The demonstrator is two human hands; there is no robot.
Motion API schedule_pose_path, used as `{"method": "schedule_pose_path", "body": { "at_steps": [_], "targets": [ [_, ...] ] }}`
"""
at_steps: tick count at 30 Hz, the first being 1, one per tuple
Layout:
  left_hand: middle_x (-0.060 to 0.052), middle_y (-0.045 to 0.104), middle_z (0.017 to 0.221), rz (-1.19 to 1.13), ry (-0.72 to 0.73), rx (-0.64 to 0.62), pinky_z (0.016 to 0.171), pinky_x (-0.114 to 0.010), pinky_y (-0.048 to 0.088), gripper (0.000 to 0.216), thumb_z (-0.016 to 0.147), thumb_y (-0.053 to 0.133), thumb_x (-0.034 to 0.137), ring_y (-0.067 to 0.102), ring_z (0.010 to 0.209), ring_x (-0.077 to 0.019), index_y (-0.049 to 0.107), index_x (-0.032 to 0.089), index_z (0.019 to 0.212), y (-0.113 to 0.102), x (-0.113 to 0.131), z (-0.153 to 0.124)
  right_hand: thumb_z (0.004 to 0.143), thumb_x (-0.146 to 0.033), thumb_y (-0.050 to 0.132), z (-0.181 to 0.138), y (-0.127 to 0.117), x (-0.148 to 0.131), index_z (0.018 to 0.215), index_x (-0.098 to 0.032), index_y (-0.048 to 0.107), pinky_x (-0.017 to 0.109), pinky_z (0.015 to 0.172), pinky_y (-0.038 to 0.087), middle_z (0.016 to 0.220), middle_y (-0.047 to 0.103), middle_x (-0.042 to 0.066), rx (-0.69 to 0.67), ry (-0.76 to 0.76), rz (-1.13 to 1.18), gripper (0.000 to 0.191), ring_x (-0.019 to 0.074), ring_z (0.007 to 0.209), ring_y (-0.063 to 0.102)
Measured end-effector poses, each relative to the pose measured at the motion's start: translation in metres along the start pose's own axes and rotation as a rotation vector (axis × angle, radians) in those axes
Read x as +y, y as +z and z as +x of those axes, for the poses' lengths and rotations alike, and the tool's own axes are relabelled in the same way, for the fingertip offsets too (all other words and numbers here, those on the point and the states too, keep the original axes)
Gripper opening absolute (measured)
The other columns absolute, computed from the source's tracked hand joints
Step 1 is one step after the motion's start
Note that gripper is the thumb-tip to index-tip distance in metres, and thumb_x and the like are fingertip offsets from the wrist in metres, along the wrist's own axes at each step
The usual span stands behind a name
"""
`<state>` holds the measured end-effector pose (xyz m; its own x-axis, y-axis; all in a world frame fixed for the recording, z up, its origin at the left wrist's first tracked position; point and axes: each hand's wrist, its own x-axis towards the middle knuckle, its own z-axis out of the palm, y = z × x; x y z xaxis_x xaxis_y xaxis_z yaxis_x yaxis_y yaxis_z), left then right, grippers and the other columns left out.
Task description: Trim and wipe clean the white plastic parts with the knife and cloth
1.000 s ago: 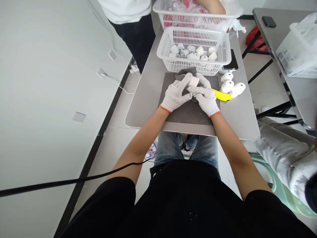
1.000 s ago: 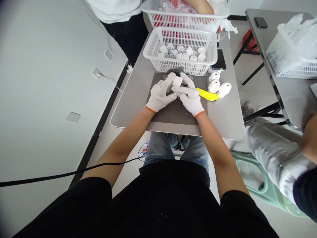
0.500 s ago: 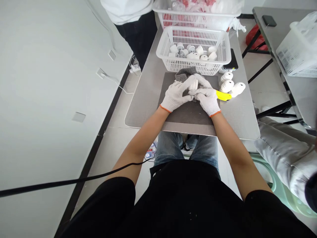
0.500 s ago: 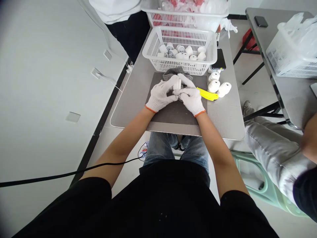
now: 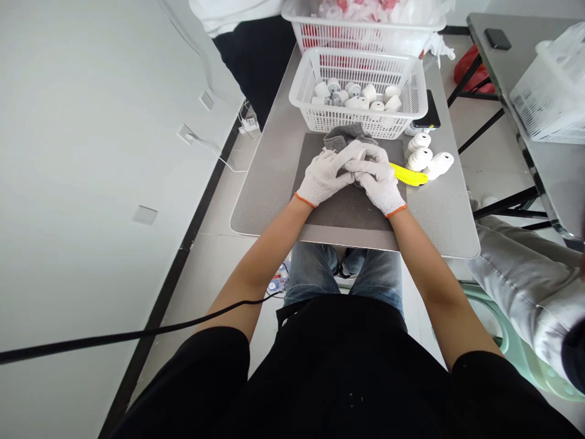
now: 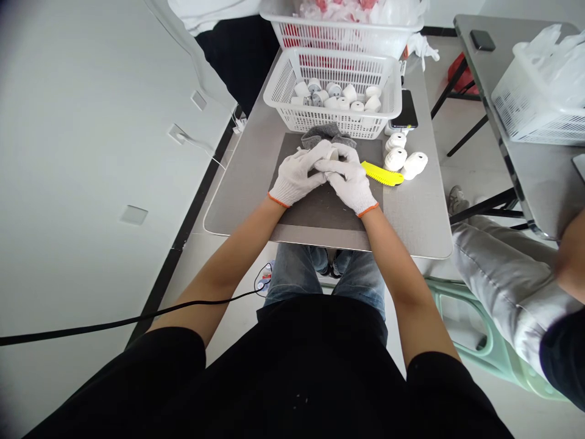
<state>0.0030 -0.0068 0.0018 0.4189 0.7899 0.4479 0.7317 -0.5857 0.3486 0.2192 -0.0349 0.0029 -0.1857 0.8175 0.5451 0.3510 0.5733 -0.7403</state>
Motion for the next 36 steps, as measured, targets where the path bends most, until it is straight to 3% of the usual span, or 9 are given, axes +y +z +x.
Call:
{"method": "schedule_pose_path", "body": {
  "at_steps": [9, 13, 18, 21, 25, 29, 36],
  "targets": [
    [-0.014, 0.082, 0.151, -0.037, -0.002, 0.019, 0.120, -0.050, 0.062, 0.078, 0.107, 0.068, 0.067, 0.079, 0.136, -0.0318, 0.059, 0.027, 0.173, 0.000, 0.000, 0.000, 0.107, -0.048, 0.073, -0.002, -0.001, -0.001, 0.127, -0.034, 0.091, 0.060, 0.136, 0.055, 0.150, 0.071, 0.009, -0.021, -0.015, -0.052, 0.030, 0.0337, 0.146, 0.068],
    [-0.011, 0.081, 0.154, -0.067, 0.005, 0.053, 0.122, -0.048, 0.062, 0.075, 0.107, 0.067, 0.072, 0.079, 0.138, -0.0305, 0.063, 0.031, 0.170, 0.001, -0.002, 0.001, 0.108, -0.050, 0.071, -0.002, 0.002, 0.003, 0.133, -0.033, 0.088, 0.059, 0.135, 0.056, 0.145, 0.071, 0.010, -0.014, -0.013, -0.075, 0.034, 0.0335, 0.143, 0.069],
    [-0.012, 0.082, 0.151, -0.062, -0.003, 0.052, 0.122, -0.048, 0.062, 0.078, 0.109, 0.058, 0.078, 0.079, 0.138, -0.0313, 0.063, 0.029, 0.169, -0.001, 0.000, 0.000, 0.106, -0.054, 0.074, -0.004, 0.002, 0.012, 0.140, -0.030, 0.083, 0.052, 0.131, 0.059, 0.139, 0.070, 0.011, 0.017, 0.025, -0.107, 0.042, 0.0322, 0.138, 0.072],
    [-0.015, 0.085, 0.144, -0.045, -0.002, 0.060, 0.122, -0.048, 0.061, 0.076, 0.113, 0.053, 0.074, 0.079, 0.136, -0.0308, 0.063, 0.023, 0.169, -0.001, 0.002, -0.001, 0.105, -0.058, 0.076, -0.004, 0.000, 0.016, 0.149, -0.029, 0.078, 0.056, 0.130, 0.060, 0.135, 0.073, 0.012, 0.050, 0.076, -0.139, 0.052, 0.0330, 0.132, 0.075],
    [-0.011, 0.080, 0.155, -0.014, 0.055, 0.057, 0.119, -0.048, 0.062, 0.058, 0.119, 0.042, 0.062, 0.079, 0.137, -0.0286, 0.073, 0.028, 0.154, -0.002, 0.002, -0.002, 0.108, -0.067, 0.073, -0.003, 0.001, 0.020, 0.153, -0.029, 0.074, 0.066, 0.135, 0.053, 0.145, 0.076, 0.013, 0.078, 0.086, -0.146, 0.059, 0.0363, 0.142, 0.073],
    [-0.014, 0.075, 0.163, 0.018, 0.109, 0.016, 0.121, -0.050, 0.061, 0.052, 0.120, 0.038, 0.051, 0.076, 0.143, -0.0297, 0.075, 0.026, 0.146, -0.003, -0.003, -0.003, 0.107, -0.072, 0.073, -0.003, 0.005, 0.021, 0.153, -0.029, 0.072, 0.060, 0.138, 0.050, 0.158, 0.074, 0.012, 0.066, 0.090, -0.106, 0.063, 0.0345, 0.152, 0.070],
    [-0.014, 0.074, 0.163, -0.015, 0.116, 0.082, 0.125, -0.050, 0.058, 0.063, 0.121, 0.024, 0.059, 0.074, 0.147, -0.0289, 0.072, 0.026, 0.144, 0.003, -0.011, -0.004, 0.092, -0.056, 0.094, -0.002, 0.004, 0.011, 0.160, -0.028, 0.067, 0.065, 0.141, 0.046, 0.166, 0.070, 0.012, 0.021, 0.065, -0.148, 0.078, 0.0393, 0.161, 0.062]
  ]
}}
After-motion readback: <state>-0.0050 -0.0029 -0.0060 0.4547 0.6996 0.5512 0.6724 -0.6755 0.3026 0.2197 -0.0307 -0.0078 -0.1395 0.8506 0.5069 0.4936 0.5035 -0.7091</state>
